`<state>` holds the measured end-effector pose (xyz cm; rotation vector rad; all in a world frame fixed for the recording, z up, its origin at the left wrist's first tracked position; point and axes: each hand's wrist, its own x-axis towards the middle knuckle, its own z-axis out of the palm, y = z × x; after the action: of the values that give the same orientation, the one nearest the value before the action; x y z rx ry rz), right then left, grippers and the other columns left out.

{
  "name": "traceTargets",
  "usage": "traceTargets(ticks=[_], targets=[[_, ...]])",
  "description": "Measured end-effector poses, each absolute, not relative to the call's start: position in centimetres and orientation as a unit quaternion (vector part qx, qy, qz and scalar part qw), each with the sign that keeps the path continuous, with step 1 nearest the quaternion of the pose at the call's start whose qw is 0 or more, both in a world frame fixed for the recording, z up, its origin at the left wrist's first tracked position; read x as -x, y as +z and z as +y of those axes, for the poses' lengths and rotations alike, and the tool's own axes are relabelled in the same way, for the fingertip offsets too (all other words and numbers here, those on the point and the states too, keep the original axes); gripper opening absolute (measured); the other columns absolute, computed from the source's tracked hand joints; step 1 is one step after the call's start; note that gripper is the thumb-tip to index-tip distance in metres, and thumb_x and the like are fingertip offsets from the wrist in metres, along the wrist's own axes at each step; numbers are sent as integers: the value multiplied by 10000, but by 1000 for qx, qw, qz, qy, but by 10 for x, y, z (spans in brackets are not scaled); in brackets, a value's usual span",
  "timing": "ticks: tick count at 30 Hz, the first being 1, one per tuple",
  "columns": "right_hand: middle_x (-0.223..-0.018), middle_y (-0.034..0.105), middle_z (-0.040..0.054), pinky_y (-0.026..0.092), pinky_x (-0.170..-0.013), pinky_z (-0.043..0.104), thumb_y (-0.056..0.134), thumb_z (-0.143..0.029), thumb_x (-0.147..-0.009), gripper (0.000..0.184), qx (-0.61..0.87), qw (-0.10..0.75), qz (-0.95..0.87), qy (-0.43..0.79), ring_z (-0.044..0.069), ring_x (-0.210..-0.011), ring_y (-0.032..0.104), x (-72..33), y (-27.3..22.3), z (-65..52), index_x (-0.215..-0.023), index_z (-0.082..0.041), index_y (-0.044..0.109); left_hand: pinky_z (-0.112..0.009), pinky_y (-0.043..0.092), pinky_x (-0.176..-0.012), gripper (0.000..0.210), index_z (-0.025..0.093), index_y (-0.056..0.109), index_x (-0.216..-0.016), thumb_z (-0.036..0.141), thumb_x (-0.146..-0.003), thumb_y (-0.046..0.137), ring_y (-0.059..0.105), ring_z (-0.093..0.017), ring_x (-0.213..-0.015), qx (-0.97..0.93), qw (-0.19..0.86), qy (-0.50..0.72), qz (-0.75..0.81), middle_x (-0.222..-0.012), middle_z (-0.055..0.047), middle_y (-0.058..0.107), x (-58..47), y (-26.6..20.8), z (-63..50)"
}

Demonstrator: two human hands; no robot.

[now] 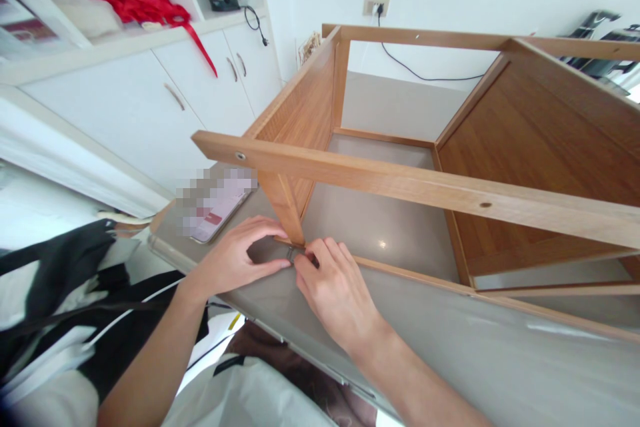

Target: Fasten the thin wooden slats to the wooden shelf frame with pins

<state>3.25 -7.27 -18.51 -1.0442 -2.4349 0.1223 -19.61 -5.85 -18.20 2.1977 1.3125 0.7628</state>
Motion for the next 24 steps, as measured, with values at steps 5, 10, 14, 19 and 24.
traceTargets(ticks=[5, 10, 14, 19, 24], targets=[[-919, 613, 40, 426, -783, 326, 580, -136, -965, 101, 376, 243, -893, 51, 184, -855, 527, -33, -185, -73, -907, -181, 649, -335, 475, -1017, 310, 254, 651, -1122, 394, -867, 757, 624, -196, -1117, -800, 232, 276, 479, -1139, -14, 706, 196, -181, -58], [-876, 601, 31, 421, -787, 339, 553, -149, -986, 105, 377, 225, -897, 48, 192, -838, 517, -33, -184, -74, -968, -185, 650, -339, 475, -1018, 317, 255, 645, -1123, 398, -865, 759, 625, -197, -1117, -801, 232, 273, 480, -1143, -13, 707, 196, -181, -58], [-883, 591, 32, 428, -809, 344, 550, -140, -986, 109, 382, 225, -895, 46, 196, -850, 511, -32, -184, -75, -996, -179, 651, -333, 476, -1013, 305, 258, 639, -1121, 386, -870, 756, 624, -186, -1108, -800, 233, 274, 480, -1128, -3, 709, 197, -181, -59], [-885, 593, 32, 427, -799, 349, 550, -160, -993, 103, 379, 230, -896, 42, 197, -844, 506, -32, -186, -74, -989, -179, 652, -339, 476, -1012, 294, 258, 640, -1118, 393, -879, 746, 626, -188, -1105, -802, 230, 278, 476, -1126, -6, 710, 197, -182, -59], [-878, 603, 34, 428, -798, 346, 551, -150, -991, 109, 377, 242, -893, 39, 194, -834, 507, -31, -185, -73, -984, -173, 657, -343, 478, -1010, 281, 259, 647, -1116, 379, -881, 744, 627, -189, -1105, -801, 225, 281, 478, -1120, -7, 711, 197, -182, -58]])
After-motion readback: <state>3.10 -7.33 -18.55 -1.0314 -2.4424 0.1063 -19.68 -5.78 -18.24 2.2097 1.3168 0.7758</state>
